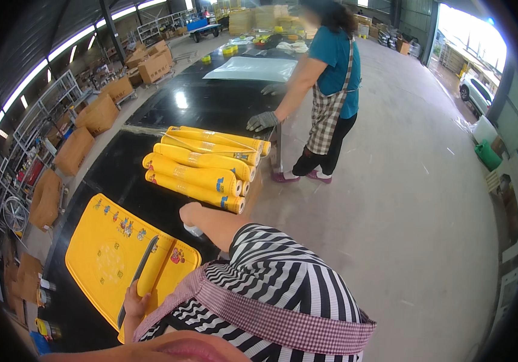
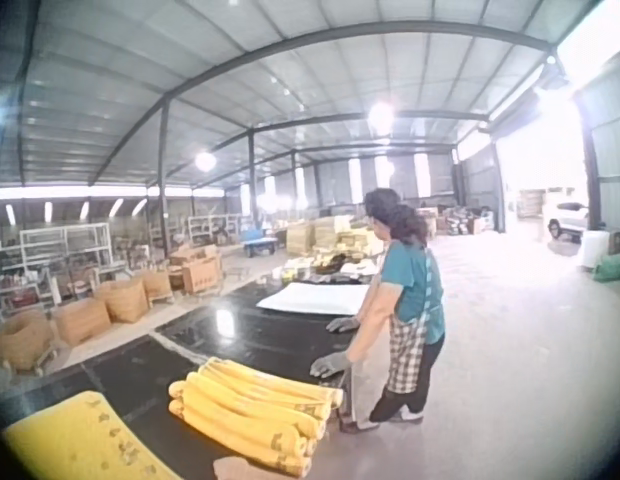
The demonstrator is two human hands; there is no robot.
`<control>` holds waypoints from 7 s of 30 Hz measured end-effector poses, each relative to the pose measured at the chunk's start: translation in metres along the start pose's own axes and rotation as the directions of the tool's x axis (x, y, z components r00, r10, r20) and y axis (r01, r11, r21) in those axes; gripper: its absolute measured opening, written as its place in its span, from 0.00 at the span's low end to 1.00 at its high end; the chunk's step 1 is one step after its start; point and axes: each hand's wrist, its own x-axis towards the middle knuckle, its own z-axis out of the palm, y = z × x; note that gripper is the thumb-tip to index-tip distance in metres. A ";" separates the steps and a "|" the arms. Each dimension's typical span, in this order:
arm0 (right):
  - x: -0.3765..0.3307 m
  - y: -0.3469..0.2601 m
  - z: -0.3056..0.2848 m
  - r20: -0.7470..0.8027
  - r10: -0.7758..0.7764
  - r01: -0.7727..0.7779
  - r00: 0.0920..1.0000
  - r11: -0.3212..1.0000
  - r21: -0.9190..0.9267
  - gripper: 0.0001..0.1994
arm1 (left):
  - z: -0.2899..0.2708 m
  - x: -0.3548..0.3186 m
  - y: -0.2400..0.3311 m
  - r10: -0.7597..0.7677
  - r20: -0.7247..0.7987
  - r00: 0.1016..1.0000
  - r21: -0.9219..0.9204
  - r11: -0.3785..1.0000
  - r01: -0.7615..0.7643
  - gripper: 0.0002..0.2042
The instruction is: The person rolls a yellow mat with a black center on a table, secures it with tape, and stacks it with other rolled mats. They repeat this process for multiple mats, handling each one individually.
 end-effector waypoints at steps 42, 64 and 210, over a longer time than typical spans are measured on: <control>-0.016 -0.012 0.021 0.278 0.148 -0.077 0.949 0.965 -0.250 0.19 | 0.020 0.004 -0.029 0.088 -0.082 0.993 -0.082 0.992 -0.095 0.33; -0.034 -0.014 0.036 0.026 0.443 -0.444 0.896 0.890 0.101 0.20 | 0.004 0.016 -0.009 0.056 0.033 0.998 -0.074 0.996 -0.054 0.32; 0.013 -0.251 0.074 -0.407 -0.853 0.942 0.327 0.329 0.066 0.43 | -0.055 0.043 -0.078 -0.273 0.277 0.921 0.068 0.962 0.265 0.50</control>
